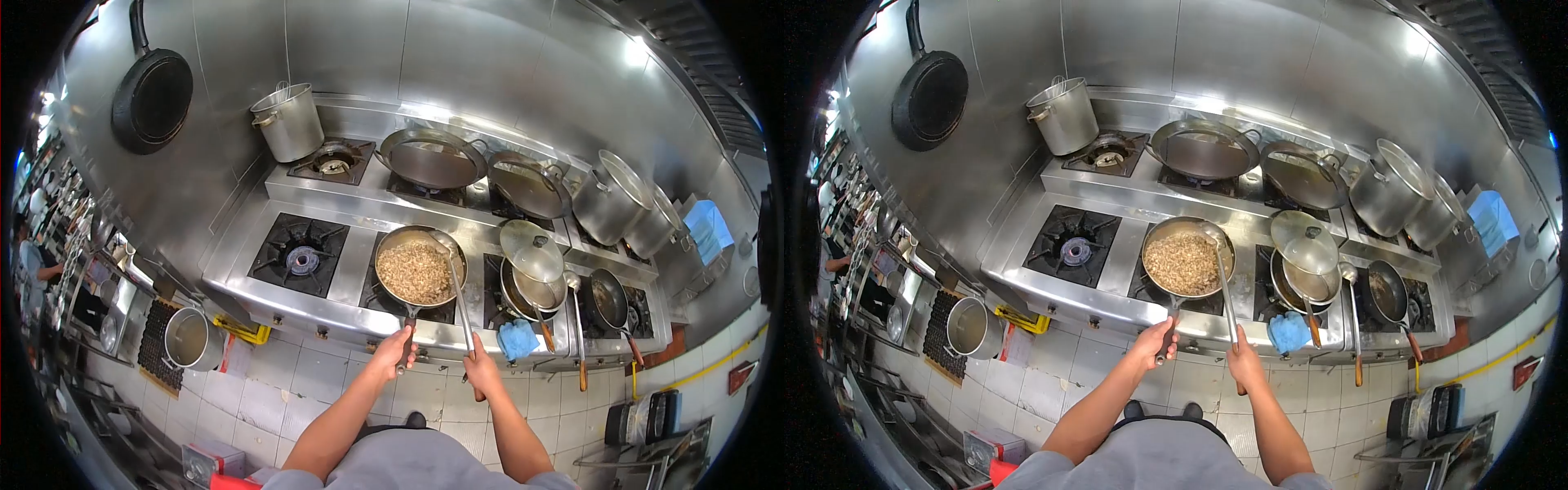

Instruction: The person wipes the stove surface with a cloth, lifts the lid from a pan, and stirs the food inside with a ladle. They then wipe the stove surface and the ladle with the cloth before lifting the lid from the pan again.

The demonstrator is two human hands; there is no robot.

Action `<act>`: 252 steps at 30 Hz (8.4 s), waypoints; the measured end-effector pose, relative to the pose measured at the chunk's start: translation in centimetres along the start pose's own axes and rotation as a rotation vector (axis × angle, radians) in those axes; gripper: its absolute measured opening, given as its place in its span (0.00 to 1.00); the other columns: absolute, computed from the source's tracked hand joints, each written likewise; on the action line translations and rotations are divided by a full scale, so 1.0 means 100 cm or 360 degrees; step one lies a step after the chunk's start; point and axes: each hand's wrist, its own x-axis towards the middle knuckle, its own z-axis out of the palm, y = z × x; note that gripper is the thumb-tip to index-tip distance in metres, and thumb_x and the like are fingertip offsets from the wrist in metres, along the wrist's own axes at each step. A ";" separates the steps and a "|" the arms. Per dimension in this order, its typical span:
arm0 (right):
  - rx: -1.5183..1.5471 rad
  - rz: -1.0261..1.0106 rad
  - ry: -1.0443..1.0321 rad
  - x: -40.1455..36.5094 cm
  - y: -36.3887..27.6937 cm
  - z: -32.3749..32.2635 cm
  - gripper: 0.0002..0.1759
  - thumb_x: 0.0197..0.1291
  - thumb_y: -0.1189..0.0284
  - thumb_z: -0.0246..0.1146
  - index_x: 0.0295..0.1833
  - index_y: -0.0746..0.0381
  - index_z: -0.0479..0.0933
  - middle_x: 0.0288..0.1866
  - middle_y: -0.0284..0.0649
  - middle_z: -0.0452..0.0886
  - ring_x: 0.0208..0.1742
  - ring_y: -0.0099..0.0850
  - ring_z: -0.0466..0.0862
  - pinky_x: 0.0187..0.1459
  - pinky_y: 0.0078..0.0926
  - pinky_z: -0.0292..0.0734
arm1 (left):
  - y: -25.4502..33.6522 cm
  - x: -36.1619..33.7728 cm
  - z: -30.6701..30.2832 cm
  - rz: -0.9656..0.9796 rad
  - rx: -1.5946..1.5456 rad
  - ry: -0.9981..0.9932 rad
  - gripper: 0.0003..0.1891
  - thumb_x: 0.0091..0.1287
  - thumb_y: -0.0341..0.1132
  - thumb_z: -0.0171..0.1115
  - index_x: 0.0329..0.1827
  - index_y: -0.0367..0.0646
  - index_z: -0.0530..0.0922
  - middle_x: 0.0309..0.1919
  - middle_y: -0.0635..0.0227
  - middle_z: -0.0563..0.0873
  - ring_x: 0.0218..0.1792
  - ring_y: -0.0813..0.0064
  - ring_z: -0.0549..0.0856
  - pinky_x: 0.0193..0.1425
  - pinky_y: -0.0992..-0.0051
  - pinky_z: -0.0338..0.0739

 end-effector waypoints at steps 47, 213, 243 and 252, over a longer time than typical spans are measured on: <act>-0.0615 -0.0230 -0.0351 -0.020 -0.029 -0.088 0.34 0.58 0.67 0.59 0.69 0.49 0.56 0.35 0.50 0.79 0.32 0.46 0.78 0.39 0.34 0.73 | -0.007 0.002 -0.010 -0.0007 -0.0022 0.0006 0.14 0.67 0.50 0.51 0.41 0.50 0.68 0.23 0.72 0.74 0.14 0.80 0.72 0.14 0.77 0.68; -0.0028 0.0084 -0.0416 -0.034 -0.044 -0.089 0.34 0.58 0.65 0.57 0.70 0.47 0.54 0.36 0.51 0.80 0.37 0.49 0.80 0.41 0.37 0.72 | 0.000 0.011 -0.002 -0.0096 -0.0062 -0.0001 0.16 0.70 0.47 0.46 0.51 0.46 0.69 0.25 0.72 0.72 0.19 0.78 0.71 0.18 0.76 0.66; 0.0582 0.0380 -0.0732 -0.033 -0.040 -0.085 0.38 0.58 0.72 0.56 0.72 0.47 0.48 0.25 0.42 0.72 0.22 0.30 0.73 0.30 0.28 0.73 | -0.002 0.010 -0.004 -0.0079 -0.0039 0.0022 0.18 0.69 0.47 0.48 0.51 0.42 0.70 0.28 0.68 0.76 0.18 0.75 0.75 0.20 0.74 0.73; 0.0453 0.0310 -0.0960 -0.048 -0.042 -0.151 0.35 0.60 0.69 0.57 0.71 0.46 0.51 0.24 0.37 0.70 0.20 0.29 0.72 0.28 0.27 0.72 | 0.015 0.015 0.012 -0.0265 0.0022 0.0119 0.11 0.65 0.41 0.54 0.44 0.46 0.71 0.26 0.69 0.75 0.18 0.76 0.74 0.20 0.72 0.73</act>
